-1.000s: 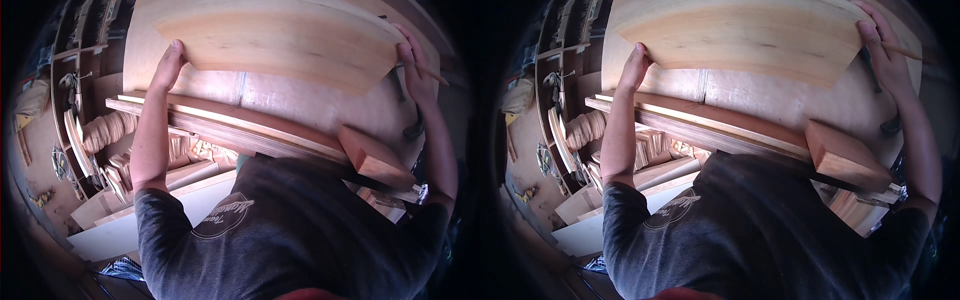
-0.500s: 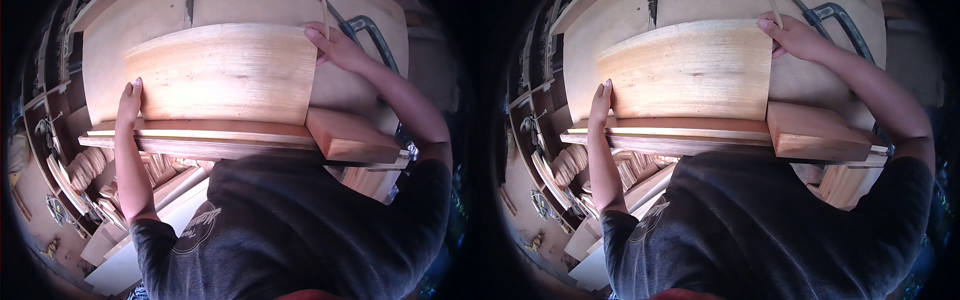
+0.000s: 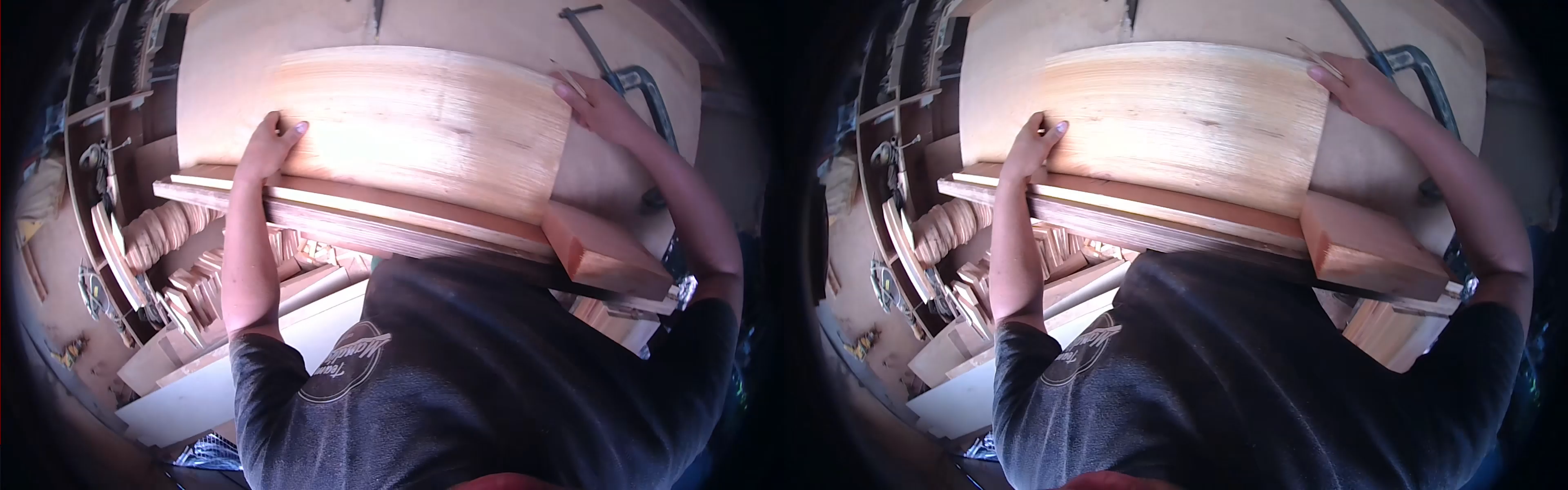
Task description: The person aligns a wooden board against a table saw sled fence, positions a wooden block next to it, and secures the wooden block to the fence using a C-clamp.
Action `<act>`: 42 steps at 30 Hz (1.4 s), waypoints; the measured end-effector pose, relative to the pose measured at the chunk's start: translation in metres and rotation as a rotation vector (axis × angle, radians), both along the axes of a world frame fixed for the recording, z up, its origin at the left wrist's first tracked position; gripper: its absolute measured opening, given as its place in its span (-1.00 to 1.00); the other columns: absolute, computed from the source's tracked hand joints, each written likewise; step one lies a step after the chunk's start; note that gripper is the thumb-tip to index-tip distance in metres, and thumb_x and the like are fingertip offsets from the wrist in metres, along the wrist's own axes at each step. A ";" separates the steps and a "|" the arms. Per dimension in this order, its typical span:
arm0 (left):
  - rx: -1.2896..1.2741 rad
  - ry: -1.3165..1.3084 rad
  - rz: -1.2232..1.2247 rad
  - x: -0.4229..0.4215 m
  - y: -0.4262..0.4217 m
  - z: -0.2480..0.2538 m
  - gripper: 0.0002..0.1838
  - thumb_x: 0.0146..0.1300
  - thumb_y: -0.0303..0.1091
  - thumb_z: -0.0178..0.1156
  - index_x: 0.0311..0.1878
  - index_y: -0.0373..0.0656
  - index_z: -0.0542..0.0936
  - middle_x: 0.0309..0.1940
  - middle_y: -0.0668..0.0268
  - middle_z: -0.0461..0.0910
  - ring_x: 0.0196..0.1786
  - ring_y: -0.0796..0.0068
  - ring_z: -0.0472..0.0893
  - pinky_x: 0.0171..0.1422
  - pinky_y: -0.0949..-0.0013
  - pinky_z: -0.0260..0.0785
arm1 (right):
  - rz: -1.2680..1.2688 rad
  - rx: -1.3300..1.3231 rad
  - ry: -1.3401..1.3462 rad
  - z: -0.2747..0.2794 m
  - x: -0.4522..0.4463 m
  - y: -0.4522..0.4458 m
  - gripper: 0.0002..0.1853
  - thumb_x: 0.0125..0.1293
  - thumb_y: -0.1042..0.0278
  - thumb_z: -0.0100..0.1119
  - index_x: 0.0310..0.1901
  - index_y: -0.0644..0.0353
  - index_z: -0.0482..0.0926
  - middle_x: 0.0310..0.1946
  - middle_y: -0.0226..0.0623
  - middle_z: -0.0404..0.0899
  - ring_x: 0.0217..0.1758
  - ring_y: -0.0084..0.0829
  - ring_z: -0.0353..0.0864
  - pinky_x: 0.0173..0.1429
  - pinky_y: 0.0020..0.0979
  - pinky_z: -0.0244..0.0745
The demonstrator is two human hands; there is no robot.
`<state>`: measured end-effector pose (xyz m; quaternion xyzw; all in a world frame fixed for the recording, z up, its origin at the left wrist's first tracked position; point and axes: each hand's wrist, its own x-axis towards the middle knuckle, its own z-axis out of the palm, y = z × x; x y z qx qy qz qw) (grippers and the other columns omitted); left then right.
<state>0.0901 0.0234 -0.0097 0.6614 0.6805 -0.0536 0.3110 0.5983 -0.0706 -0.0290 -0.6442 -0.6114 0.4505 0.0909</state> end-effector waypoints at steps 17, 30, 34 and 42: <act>-0.092 0.089 -0.114 0.022 -0.002 0.016 -0.12 0.06 0.05 0.44 0.28 -0.42 0.38 0.10 -0.15 0.56 0.20 0.00 0.56 0.31 0.18 0.37 | -0.147 -0.129 0.155 0.001 0.017 -0.005 -0.61 0.53 0.16 0.00 0.29 0.08 0.50 -0.53 -0.54 0.45 -0.57 -0.74 0.38 -0.52 -0.62 0.34; -0.053 0.102 -0.148 0.048 -0.017 0.021 -0.14 0.07 0.05 0.43 0.27 -0.40 0.38 0.07 -0.14 0.58 0.20 0.01 0.56 0.31 0.17 0.38 | -0.120 -0.161 0.086 0.009 0.040 -0.010 -0.59 0.52 0.18 0.01 0.31 0.08 0.47 -0.52 -0.54 0.52 -0.59 -0.77 0.43 -0.55 -0.64 0.36; -0.138 0.121 -0.141 0.063 -0.019 0.033 -0.15 0.08 0.04 0.43 0.26 -0.41 0.38 0.05 -0.16 0.58 0.18 -0.01 0.57 0.27 0.15 0.41 | -0.137 -0.207 0.081 0.012 0.048 -0.014 -0.59 0.52 0.18 0.02 0.31 0.06 0.48 -0.51 -0.54 0.52 -0.58 -0.77 0.45 -0.54 -0.64 0.37; -0.091 0.074 -0.164 0.059 -0.022 0.022 -0.19 0.11 0.00 0.43 0.22 -0.44 0.37 0.02 -0.19 0.59 0.13 -0.05 0.59 0.21 0.12 0.43 | -0.073 -0.216 0.026 0.032 0.044 -0.016 -0.58 0.53 0.22 -0.03 0.36 0.05 0.41 -0.48 -0.43 0.52 -0.48 -0.65 0.52 -0.49 -0.54 0.47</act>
